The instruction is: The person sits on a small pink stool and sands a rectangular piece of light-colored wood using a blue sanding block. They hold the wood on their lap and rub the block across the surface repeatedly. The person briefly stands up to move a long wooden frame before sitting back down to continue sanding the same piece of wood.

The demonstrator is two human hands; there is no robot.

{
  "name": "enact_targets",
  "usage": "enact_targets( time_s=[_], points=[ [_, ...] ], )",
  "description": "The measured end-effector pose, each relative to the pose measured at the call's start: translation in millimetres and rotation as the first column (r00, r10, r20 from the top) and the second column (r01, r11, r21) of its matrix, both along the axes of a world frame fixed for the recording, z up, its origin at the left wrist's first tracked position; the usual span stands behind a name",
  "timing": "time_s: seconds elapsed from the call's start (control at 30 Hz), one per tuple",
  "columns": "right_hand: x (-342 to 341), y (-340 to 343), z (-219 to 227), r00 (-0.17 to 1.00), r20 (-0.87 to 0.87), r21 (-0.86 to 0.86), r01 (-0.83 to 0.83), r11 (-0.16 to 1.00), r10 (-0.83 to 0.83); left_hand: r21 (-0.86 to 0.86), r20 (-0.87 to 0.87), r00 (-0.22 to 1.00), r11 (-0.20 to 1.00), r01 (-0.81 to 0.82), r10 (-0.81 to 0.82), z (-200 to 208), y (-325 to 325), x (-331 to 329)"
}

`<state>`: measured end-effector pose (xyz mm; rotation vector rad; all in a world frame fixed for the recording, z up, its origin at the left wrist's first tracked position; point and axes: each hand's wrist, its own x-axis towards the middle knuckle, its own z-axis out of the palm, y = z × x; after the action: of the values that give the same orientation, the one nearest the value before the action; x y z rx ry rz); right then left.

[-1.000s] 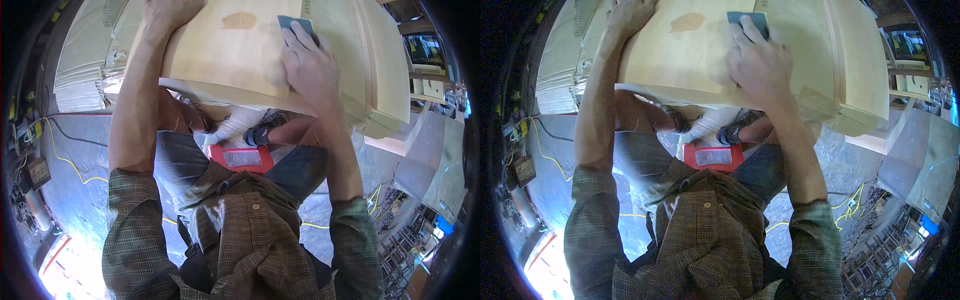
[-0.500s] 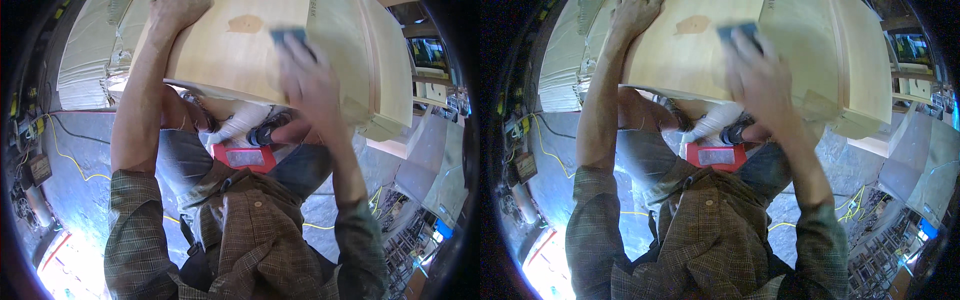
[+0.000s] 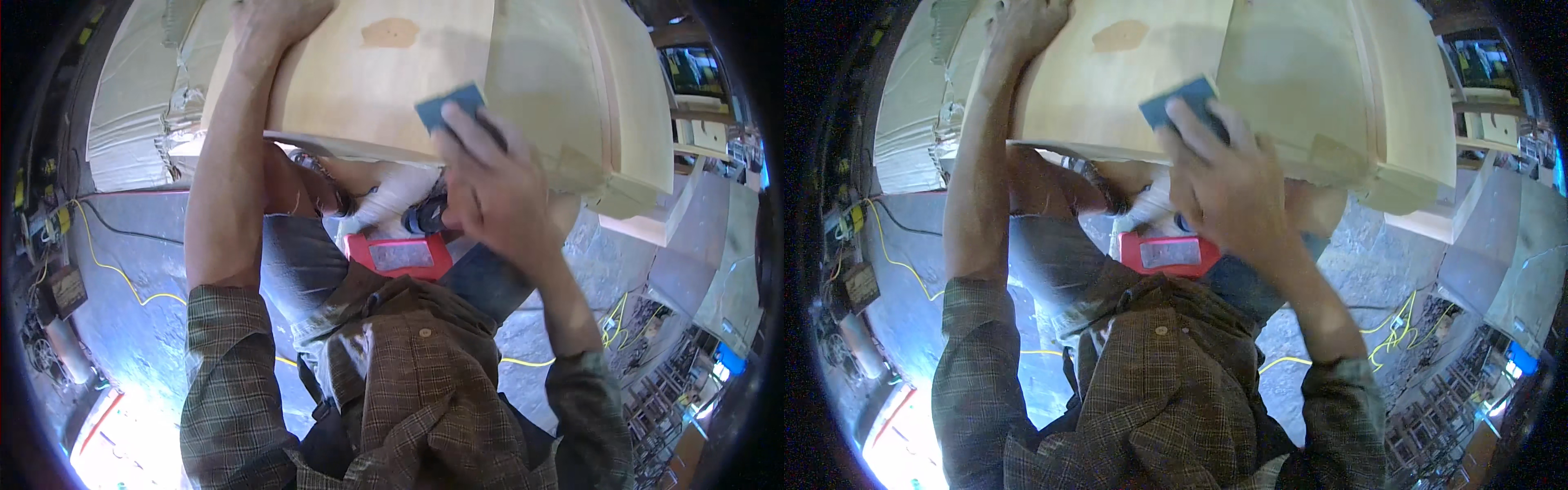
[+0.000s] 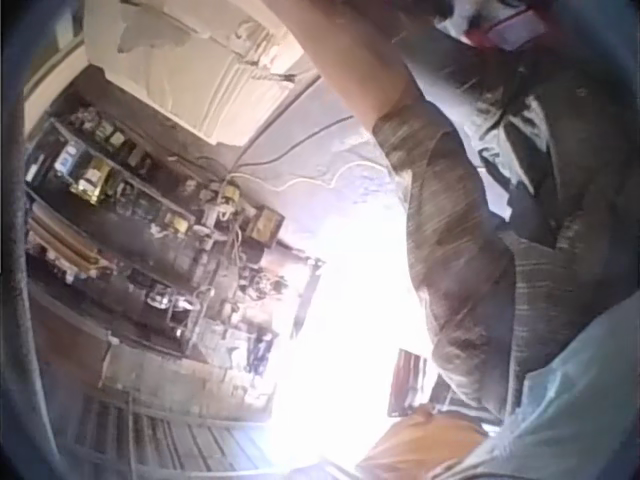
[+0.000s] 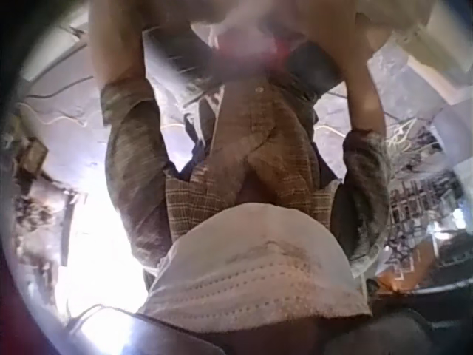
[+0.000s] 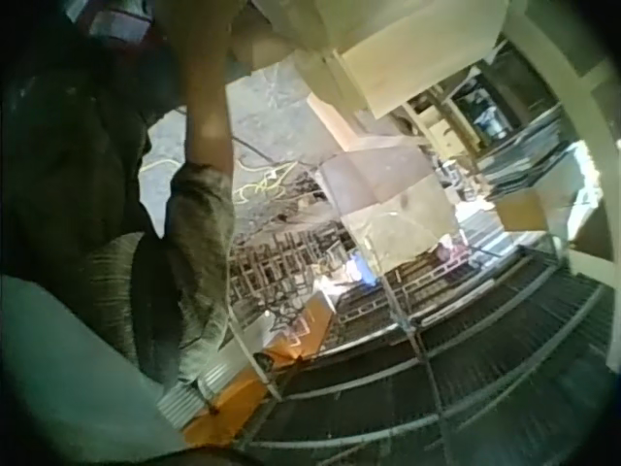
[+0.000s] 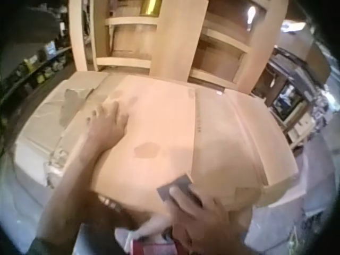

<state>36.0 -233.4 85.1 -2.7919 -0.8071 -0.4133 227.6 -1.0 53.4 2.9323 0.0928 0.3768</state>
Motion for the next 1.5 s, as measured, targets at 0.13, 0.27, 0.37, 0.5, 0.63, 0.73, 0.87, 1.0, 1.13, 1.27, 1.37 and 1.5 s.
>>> enact_targets(
  time_s=[0.13,0.27,0.37,0.5,0.63,0.73,0.87,1.0,1.13,1.27,1.37,1.5],
  points=[
    [67.2,27.1,-0.9,0.997,0.015,-0.026,0.079,0.996,-0.079,0.011,0.069,0.998,1.0,0.001,-0.001,-9.9,19.0,-0.4],
    [24.3,17.1,-6.5,1.0,-0.009,0.072,0.0,0.997,0.0,-0.015,0.019,1.0,1.0,0.012,-0.012,-3.0,9.6,-4.5],
    [-11.9,7.3,5.0,0.995,-0.101,0.051,0.017,0.999,-0.012,0.014,0.089,0.996,1.0,0.008,-0.009,-8.0,4.1,3.2],
    [67.3,22.4,-6.1,1.0,0.027,0.127,-0.004,0.992,0.0,-0.024,0.04,0.999,0.999,0.023,-0.022,9.2,13.9,-12.4],
    [40.8,20.6,1.3,1.0,-0.028,0.099,0.006,0.995,-0.003,-0.03,-0.003,1.0,1.0,0.007,-0.007,0.0,11.9,-0.2],
    [-12.7,7.1,0.5,0.997,-0.077,0.105,-0.01,0.994,0.018,-0.017,-0.01,1.0,1.0,0.003,-0.003,4.5,5.6,-3.2],
    [40.8,10.2,-11.8,0.995,0.094,0.148,0.029,0.989,-0.043,0.005,0.019,1.0,1.0,0.025,-0.025,2.5,2.4,-6.5],
    [88.8,27.9,-26.2,0.979,0.139,-0.186,0.175,0.967,-0.15,0.155,-0.018,0.991,0.979,0.131,-0.13,-41.9,47.4,31.0],
    [0.7,6.9,-1.3,0.998,-0.059,0.076,0.042,0.996,-0.038,0.123,0.034,0.999,0.992,0.024,-0.028,-34.9,22.7,26.6],
    [26.7,-6.3,-23.7,0.998,0.056,0.094,0.031,0.995,-0.036,0.125,0.001,0.995,0.987,0.103,-0.104,-11.4,7.9,11.7],
    [84.1,13.1,-19.6,0.987,0.12,0.047,0.105,0.993,-0.11,0.205,0.015,0.984,0.963,0.173,-0.18,-19.9,34.5,8.2],
    [7.5,13.9,-3.0,1.0,0.017,0.098,0.014,0.995,-0.016,-0.08,0.049,0.999,0.997,0.003,0.001,9.0,18.7,-11.8]
  ],
)
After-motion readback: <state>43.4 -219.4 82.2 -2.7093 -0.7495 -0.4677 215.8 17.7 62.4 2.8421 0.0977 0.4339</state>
